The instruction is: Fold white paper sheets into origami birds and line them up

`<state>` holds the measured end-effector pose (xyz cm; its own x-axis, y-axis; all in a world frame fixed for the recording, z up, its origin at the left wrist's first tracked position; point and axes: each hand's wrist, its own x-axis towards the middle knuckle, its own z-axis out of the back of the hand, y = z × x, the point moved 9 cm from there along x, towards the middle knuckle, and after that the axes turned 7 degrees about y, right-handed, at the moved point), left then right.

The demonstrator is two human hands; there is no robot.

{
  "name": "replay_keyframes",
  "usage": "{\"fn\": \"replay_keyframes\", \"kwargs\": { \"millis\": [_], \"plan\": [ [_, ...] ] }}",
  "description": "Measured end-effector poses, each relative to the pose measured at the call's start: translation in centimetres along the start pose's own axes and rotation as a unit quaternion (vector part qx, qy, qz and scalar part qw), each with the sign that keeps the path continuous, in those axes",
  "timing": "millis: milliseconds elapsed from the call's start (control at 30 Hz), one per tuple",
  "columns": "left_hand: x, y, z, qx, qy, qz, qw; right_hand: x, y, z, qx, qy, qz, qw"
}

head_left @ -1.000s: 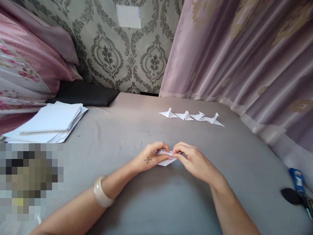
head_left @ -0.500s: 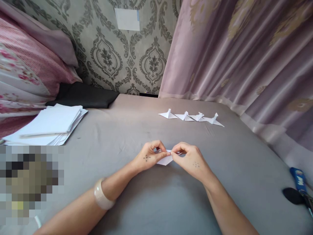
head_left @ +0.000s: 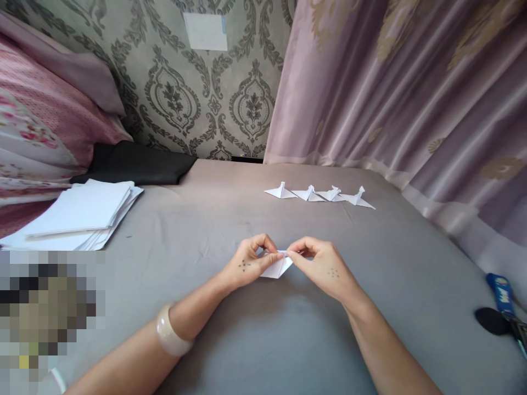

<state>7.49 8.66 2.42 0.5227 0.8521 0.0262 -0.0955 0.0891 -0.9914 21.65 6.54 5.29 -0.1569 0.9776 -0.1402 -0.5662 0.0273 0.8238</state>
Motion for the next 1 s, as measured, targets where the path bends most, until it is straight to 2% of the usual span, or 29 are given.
{"fn": "replay_keyframes", "kwargs": {
  "millis": [267, 367, 500, 700, 833, 1000],
  "plan": [
    [0.1, -0.2, 0.1, 0.024, -0.022, -0.044, 0.998, 0.6, -0.2, 0.3, 0.070, -0.026, 0.030, 0.997],
    [0.0, -0.5, 0.1, 0.041, -0.027, -0.067, 0.997, 0.6, -0.1, 0.5, 0.056, -0.027, 0.035, 0.997],
    [0.1, -0.7, -0.5, 0.092, -0.001, -0.083, 0.992, 0.2, 0.7, 0.6, 0.029, -0.028, 0.069, 0.997],
    [-0.4, -1.5, 0.2, 0.098, -0.058, -0.142, 0.983, 0.1, 1.3, 0.9, -0.026, -0.050, 0.108, 0.993],
    [-0.7, -2.4, 0.2, 0.106, -0.067, -0.176, 0.976, -0.1, 1.9, 0.8, -0.029, -0.063, 0.132, 0.989],
    [-1.0, -3.1, 0.2, 0.120, -0.075, -0.174, 0.975, -0.1, 2.3, 0.7, -0.002, -0.065, 0.138, 0.988]
  ]
}}
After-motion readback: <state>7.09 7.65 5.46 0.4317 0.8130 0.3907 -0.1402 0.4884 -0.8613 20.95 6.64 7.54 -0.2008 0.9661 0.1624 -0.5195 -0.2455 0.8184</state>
